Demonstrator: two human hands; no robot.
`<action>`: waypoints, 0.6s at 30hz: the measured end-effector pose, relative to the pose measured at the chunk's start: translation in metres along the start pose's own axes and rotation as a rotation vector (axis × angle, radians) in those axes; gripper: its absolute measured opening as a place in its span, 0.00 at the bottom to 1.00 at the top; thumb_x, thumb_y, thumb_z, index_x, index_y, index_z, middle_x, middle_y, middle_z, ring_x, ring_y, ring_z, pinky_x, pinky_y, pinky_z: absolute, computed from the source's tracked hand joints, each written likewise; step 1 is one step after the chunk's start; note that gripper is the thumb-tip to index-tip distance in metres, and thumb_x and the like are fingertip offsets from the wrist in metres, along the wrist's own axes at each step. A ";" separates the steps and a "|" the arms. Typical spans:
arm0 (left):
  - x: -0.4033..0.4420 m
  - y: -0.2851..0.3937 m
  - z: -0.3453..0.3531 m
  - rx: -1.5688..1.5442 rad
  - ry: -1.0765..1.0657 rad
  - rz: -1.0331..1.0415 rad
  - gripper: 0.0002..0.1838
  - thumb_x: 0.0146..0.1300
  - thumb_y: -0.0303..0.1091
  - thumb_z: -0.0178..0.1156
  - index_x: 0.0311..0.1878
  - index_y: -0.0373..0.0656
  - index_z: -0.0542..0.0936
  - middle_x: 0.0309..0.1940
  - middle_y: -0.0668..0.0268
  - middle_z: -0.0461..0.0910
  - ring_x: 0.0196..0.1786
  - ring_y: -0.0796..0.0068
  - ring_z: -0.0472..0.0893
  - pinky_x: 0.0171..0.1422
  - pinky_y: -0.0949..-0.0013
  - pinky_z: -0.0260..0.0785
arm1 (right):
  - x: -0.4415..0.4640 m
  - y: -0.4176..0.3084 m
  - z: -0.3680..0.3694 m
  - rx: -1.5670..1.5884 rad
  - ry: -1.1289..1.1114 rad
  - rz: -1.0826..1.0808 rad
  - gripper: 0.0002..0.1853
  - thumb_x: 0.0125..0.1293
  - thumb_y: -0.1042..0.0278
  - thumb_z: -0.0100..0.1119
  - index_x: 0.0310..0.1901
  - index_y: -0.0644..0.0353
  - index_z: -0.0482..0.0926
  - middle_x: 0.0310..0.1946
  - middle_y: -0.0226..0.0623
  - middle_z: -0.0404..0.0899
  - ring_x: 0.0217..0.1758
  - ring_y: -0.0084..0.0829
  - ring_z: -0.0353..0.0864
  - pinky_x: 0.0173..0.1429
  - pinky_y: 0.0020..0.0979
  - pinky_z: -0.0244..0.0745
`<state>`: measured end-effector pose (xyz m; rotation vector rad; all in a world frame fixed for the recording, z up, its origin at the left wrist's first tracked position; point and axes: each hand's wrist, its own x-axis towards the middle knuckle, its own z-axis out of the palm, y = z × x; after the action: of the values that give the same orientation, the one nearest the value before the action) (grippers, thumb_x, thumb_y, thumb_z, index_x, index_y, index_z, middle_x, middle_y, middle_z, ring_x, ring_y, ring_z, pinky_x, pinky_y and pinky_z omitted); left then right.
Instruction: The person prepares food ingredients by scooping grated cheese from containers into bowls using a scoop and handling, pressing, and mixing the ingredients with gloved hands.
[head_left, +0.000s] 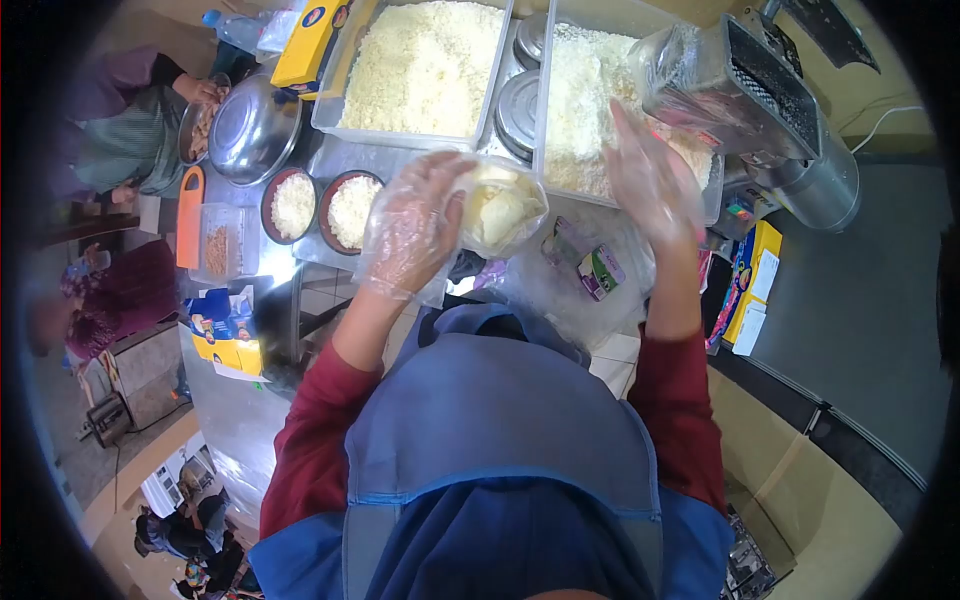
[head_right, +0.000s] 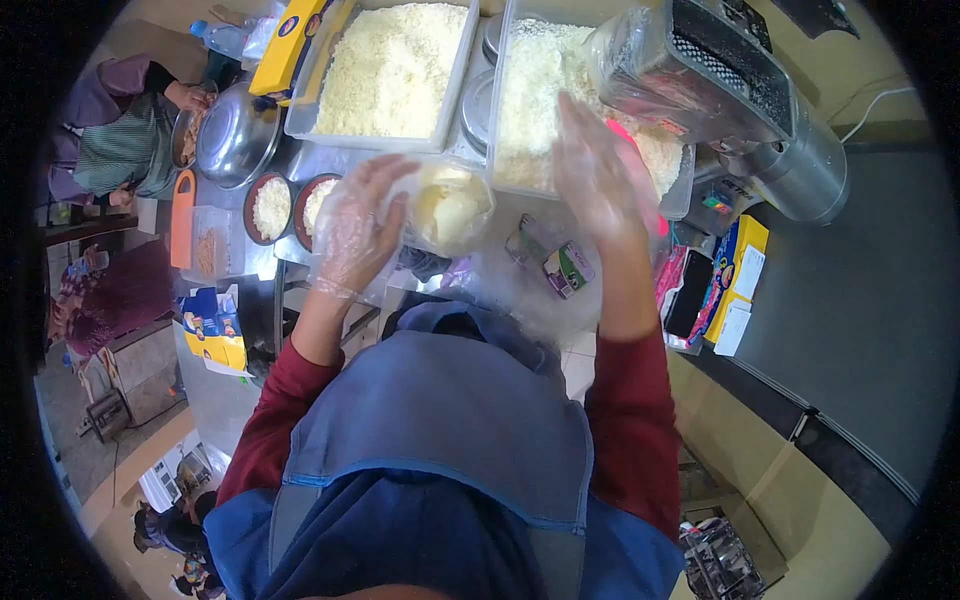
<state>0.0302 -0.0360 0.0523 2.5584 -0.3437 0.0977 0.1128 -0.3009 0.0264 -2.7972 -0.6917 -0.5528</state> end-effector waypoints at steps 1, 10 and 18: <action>-0.002 -0.002 0.002 0.010 0.157 -0.033 0.25 0.58 0.29 0.58 0.61 0.45 0.70 0.54 0.52 0.74 0.53 0.50 0.76 0.57 0.56 0.68 | 0.007 0.016 0.043 -0.063 0.013 0.006 0.24 0.67 0.65 0.45 0.64 0.57 0.66 0.55 0.43 0.76 0.62 0.43 0.71 0.59 0.36 0.71; -0.014 -0.009 0.010 -0.360 -0.016 -0.426 0.20 0.61 0.31 0.56 0.57 0.38 0.71 0.26 0.59 0.73 0.31 0.66 0.75 0.39 0.64 0.69 | 0.142 0.061 0.125 -0.155 -0.694 0.465 0.20 0.63 0.67 0.44 0.54 0.62 0.76 0.48 0.55 0.79 0.52 0.49 0.80 0.53 0.41 0.77; -0.014 -0.009 0.003 -0.538 0.001 -0.307 0.21 0.58 0.22 0.57 0.57 0.41 0.72 0.24 0.65 0.70 0.23 0.75 0.71 0.31 0.72 0.67 | 0.079 0.002 0.067 0.099 -0.044 0.395 0.12 0.57 0.76 0.52 0.42 0.55 0.79 0.39 0.48 0.79 0.43 0.46 0.81 0.47 0.41 0.76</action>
<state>0.0193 -0.0269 0.0434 2.0450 0.0295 -0.0972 0.1996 -0.2515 -0.0029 -2.7509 -0.1559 -0.3699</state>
